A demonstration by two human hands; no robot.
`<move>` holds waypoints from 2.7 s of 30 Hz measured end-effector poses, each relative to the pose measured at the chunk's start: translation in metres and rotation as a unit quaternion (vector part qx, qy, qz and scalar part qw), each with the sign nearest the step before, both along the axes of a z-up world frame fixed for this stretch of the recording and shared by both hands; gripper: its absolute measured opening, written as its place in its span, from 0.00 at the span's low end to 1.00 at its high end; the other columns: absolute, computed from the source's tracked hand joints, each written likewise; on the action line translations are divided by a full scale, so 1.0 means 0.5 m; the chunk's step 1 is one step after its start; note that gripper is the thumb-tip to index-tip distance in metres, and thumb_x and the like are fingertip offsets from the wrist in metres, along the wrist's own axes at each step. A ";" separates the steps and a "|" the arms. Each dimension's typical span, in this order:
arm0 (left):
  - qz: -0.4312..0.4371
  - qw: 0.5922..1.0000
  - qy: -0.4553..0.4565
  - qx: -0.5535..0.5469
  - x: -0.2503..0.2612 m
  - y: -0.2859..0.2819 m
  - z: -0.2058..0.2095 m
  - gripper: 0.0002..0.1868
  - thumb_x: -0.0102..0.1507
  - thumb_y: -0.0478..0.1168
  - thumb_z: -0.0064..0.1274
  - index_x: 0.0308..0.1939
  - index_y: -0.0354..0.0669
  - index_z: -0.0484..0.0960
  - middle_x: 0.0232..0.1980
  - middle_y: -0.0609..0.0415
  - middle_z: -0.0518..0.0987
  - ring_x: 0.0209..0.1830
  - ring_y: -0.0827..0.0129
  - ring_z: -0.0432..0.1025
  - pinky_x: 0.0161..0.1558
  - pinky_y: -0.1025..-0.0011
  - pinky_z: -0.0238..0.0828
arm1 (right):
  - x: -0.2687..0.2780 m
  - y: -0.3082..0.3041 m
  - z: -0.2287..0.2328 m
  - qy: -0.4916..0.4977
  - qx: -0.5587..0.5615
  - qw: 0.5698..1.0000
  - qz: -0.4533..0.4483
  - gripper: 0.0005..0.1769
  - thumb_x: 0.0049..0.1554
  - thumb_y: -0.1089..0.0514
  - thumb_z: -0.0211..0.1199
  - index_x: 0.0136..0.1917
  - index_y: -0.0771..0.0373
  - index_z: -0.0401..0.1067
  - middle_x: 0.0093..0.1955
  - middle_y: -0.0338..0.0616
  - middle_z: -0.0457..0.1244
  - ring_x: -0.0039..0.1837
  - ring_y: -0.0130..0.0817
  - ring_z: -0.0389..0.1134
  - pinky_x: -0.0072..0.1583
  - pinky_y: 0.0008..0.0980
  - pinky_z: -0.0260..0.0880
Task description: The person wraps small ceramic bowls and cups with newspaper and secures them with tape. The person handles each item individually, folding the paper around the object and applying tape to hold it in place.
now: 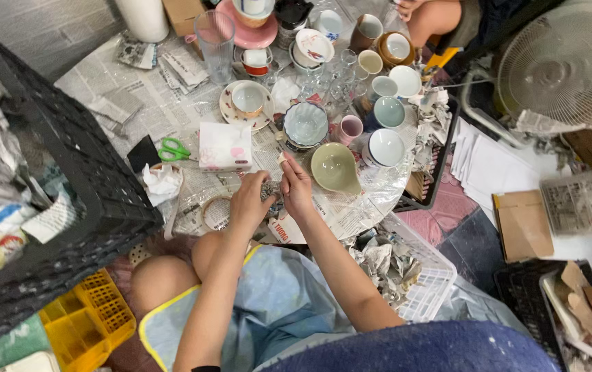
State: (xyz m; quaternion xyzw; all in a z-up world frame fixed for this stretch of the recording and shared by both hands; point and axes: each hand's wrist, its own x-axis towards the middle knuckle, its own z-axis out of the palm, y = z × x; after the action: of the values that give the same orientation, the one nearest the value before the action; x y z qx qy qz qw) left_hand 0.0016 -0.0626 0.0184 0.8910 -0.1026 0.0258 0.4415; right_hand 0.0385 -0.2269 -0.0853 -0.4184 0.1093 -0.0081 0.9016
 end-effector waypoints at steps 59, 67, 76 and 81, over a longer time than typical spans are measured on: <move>-0.151 0.975 0.152 -0.050 -0.011 0.051 -0.022 0.47 0.54 0.47 0.68 0.77 0.60 0.65 0.51 0.47 0.77 0.40 0.61 0.74 0.45 0.66 0.73 | -0.157 -0.043 0.168 -0.111 -0.489 0.864 0.049 0.33 0.52 0.66 0.75 0.64 0.63 0.59 0.64 0.47 0.61 0.44 0.30 0.74 0.42 0.27 0.75; -0.128 0.984 0.119 -0.034 -0.005 0.031 -0.019 0.32 0.53 0.47 0.68 0.60 0.46 0.77 0.57 0.48 0.80 0.54 0.55 0.76 0.53 0.63 0.72 | -0.191 -0.039 0.165 -0.250 -0.585 0.771 0.014 0.26 0.55 0.69 0.72 0.62 0.60 0.64 0.70 0.50 0.58 0.44 0.32 0.69 0.46 0.30 0.71; -0.110 0.990 0.042 0.080 -0.012 0.028 0.024 0.31 0.51 0.54 0.71 0.52 0.43 0.80 0.59 0.46 0.76 0.53 0.54 0.74 0.51 0.59 0.72 | -0.212 -0.044 0.155 -0.303 -0.575 0.760 -0.016 0.26 0.57 0.69 0.69 0.64 0.61 0.63 0.68 0.54 0.62 0.62 0.45 0.69 0.54 0.35 0.73; -0.170 0.950 -0.190 0.182 -0.022 0.007 0.047 0.20 0.48 0.47 0.68 0.41 0.45 0.85 0.56 0.57 0.79 0.57 0.59 0.73 0.57 0.52 0.69 | -0.201 -0.050 0.175 -0.205 -0.569 0.796 0.016 0.31 0.55 0.67 0.70 0.69 0.60 0.63 0.66 0.53 0.65 0.53 0.41 0.72 0.49 0.33 0.71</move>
State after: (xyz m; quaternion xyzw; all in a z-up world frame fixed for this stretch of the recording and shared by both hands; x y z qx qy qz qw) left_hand -0.0093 -0.0593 0.0421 0.9042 -0.3377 0.0997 0.2419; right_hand -0.0620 -0.2517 0.0023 -0.8464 -0.1097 -0.1399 0.5019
